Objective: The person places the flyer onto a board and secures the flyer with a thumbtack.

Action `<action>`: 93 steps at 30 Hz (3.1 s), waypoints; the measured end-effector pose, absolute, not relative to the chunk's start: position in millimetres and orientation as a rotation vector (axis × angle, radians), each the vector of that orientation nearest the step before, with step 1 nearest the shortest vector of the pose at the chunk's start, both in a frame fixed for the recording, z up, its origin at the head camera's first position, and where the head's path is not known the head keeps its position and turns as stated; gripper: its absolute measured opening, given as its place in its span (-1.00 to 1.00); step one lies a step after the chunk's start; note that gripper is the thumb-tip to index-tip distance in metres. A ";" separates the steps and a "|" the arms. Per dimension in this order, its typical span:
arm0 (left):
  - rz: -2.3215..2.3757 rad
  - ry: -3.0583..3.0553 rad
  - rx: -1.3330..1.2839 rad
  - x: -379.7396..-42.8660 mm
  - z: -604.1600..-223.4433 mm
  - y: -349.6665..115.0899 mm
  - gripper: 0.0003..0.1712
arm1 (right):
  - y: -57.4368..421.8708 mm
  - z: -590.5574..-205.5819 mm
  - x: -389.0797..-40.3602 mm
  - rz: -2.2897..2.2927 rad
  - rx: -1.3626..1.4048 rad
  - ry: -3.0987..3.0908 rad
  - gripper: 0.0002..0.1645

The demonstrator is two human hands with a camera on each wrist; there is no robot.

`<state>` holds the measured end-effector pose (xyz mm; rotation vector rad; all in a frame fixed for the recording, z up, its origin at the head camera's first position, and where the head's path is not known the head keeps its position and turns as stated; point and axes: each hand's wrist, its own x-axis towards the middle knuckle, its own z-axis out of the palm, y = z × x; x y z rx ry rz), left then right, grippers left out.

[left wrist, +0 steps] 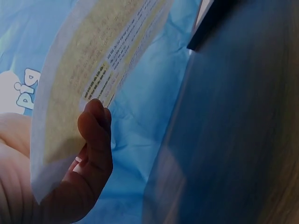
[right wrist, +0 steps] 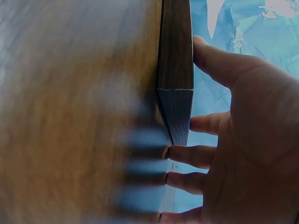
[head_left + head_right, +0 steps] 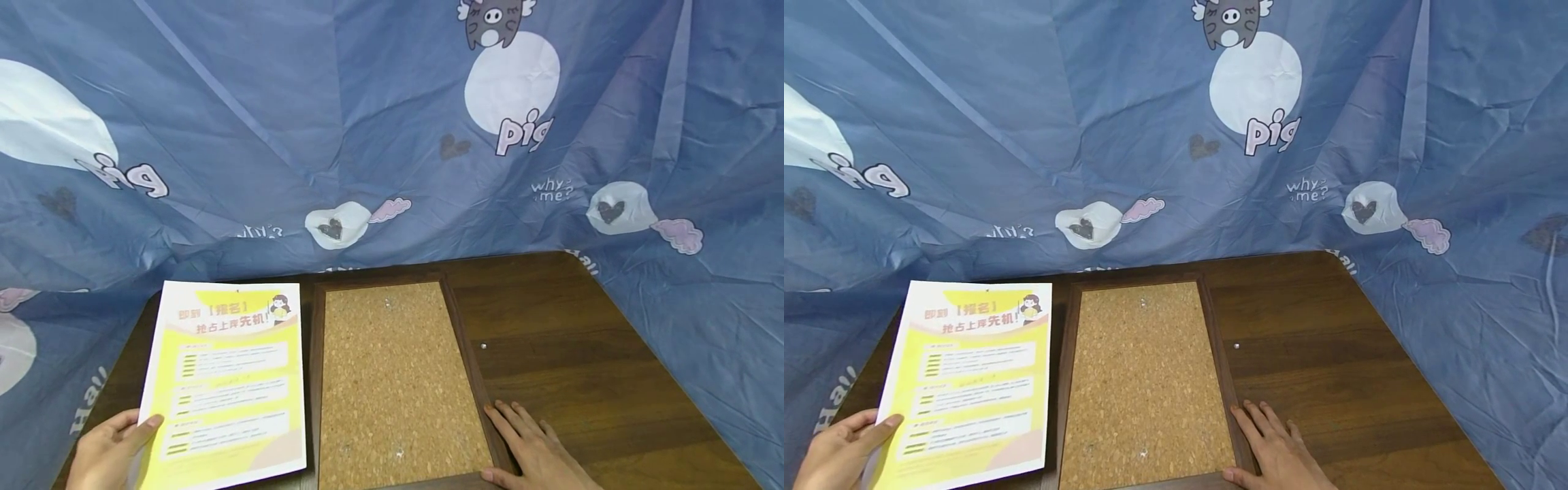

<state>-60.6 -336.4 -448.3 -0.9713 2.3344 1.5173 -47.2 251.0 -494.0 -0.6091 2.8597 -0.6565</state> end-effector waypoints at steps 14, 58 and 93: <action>1.882 2.063 -0.767 -59.2 -442.9 -307.6 -0.51 | 251.5 -493.4 -46.0 -0.619 -0.638 2.890 0.04; 2.080 1.964 -0.457 -64.7 -439.7 -234.8 -0.72 | 252.2 -495.7 -46.3 -0.634 -0.647 2.878 0.05; 2.146 1.786 -0.232 -81.6 -451.1 -183.8 -0.65 | 251.9 -494.7 -46.2 -0.631 -0.644 2.895 0.05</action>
